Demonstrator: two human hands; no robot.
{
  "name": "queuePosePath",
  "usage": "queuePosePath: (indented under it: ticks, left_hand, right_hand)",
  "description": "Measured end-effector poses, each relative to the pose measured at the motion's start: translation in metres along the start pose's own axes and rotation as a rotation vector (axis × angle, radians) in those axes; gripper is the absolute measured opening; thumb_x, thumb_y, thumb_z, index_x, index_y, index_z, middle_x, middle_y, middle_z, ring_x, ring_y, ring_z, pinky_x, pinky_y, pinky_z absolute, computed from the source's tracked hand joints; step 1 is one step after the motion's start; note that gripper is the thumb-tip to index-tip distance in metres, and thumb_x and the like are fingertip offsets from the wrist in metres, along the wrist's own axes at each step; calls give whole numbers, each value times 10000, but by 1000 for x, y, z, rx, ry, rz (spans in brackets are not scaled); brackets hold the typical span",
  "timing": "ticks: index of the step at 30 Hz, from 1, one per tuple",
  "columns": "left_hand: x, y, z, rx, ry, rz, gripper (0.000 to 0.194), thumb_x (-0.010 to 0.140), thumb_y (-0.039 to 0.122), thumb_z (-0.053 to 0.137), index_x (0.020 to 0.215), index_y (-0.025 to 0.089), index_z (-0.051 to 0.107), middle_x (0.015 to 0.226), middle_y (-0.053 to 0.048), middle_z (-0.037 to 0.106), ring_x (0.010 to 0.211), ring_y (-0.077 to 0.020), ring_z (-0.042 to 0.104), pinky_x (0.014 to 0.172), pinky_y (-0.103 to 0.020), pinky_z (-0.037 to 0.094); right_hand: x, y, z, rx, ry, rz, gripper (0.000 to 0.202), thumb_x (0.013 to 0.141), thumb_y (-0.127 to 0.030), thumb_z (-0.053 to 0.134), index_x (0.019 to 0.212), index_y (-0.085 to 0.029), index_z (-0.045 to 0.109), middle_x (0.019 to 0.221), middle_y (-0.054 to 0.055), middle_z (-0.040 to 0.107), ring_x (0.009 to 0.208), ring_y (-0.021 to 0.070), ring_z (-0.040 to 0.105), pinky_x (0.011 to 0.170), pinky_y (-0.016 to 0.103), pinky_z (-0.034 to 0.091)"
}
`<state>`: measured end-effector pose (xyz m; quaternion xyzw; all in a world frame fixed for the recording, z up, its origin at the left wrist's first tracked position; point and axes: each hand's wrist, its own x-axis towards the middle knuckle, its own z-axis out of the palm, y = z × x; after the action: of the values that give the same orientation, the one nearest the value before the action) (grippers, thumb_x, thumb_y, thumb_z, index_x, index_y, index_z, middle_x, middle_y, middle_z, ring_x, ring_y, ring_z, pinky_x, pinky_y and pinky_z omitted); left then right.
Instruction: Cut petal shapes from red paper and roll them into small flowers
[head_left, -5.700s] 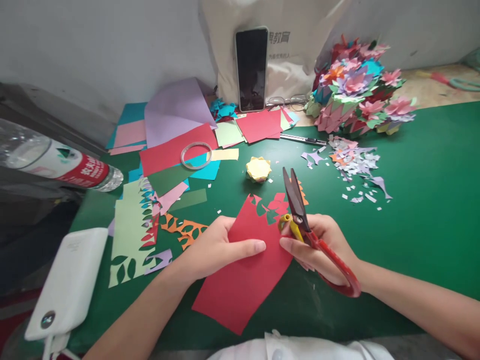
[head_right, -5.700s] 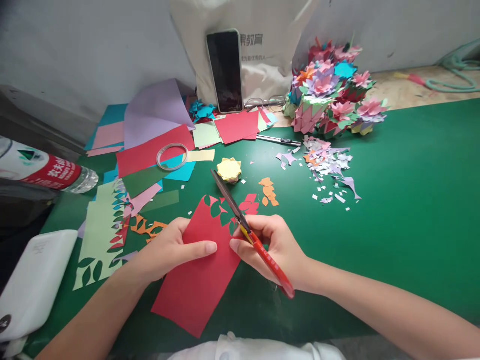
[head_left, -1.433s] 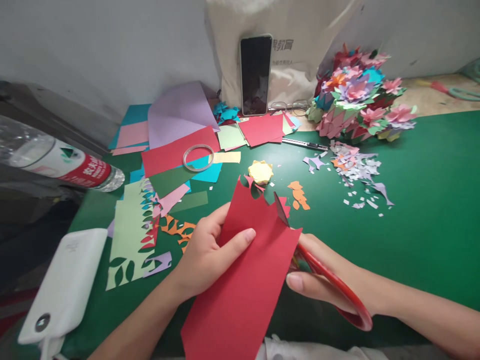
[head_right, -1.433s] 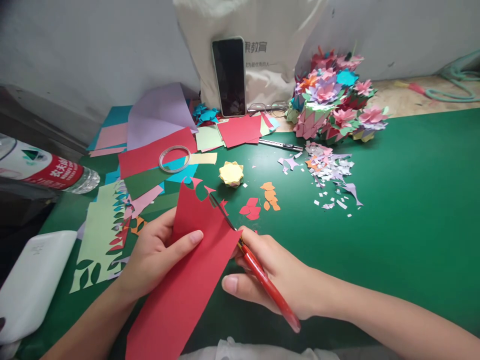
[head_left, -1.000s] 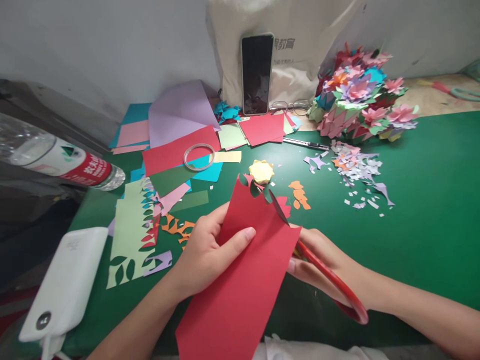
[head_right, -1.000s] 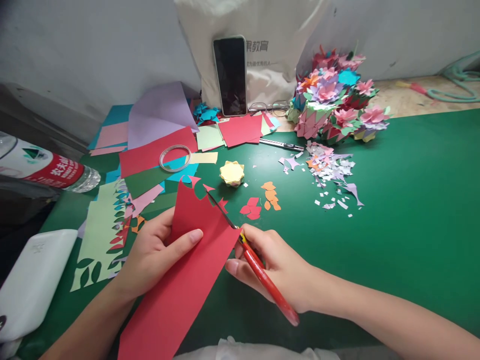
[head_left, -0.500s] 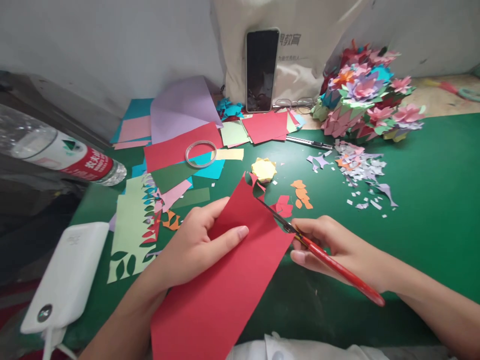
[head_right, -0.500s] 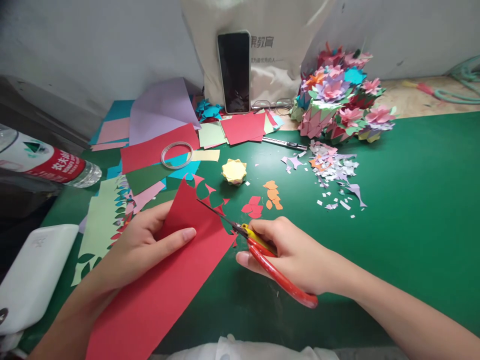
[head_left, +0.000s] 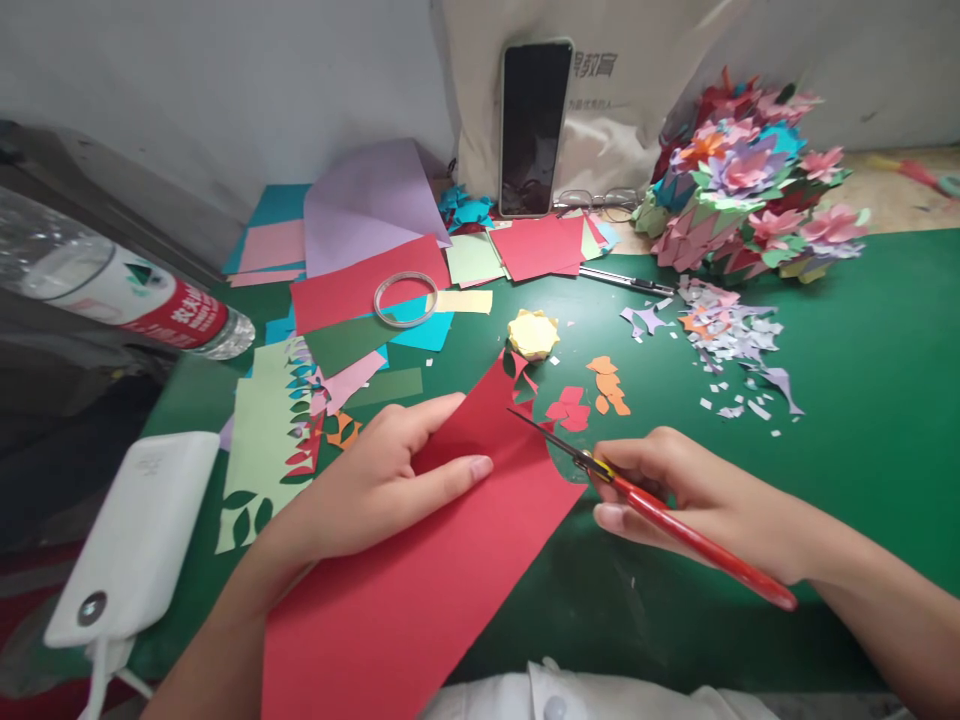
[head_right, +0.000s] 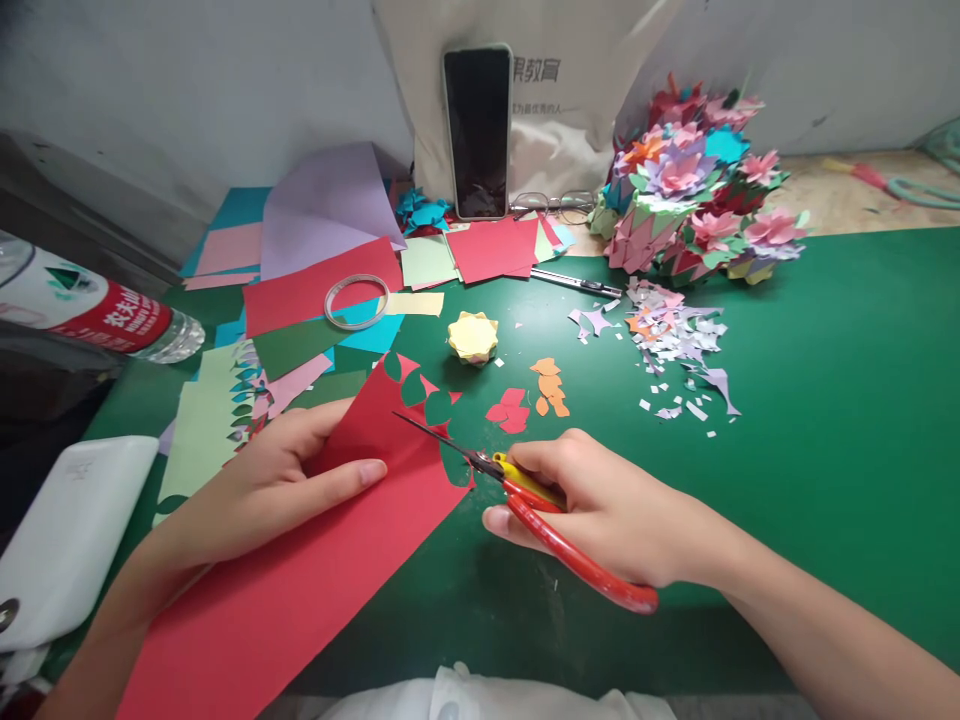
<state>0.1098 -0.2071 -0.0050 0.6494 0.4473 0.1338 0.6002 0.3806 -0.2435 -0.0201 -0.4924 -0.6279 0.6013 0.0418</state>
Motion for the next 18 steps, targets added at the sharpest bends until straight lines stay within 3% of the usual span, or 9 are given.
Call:
queuePosePath:
  ticks: [7,14,18]
  left_hand:
    - [1,3,-4,249,27,8,328,890,458,543,1119,250,654,883,-32,707,852,-232,652,676,-286,547]
    - [1,4,-6,319,10,-24,314,879,471,546,1086,268,665,891,-24,704,918,-251,631,740,-309,529]
    - [1,5,-8,358,-35,-40,335,880,472,542,1128,273,650,947,-21,707,946,-254,629,747,-301,523]
  right_hand:
    - [0,4,-3,-49,-30,-9,410,858,-406,635,669,-204,332,613,-74,233,550,95,202,480,249,185]
    - [-1,5,-7,-147,-48,-21,423,875,-425,610,668,-204,314,595,-74,217,529,94,188,474,246,183]
    - [-2,5,-10,-226,-63,-26,376,886,-469,571,688,-208,387,592,-67,294,528,100,252,483,236,221]
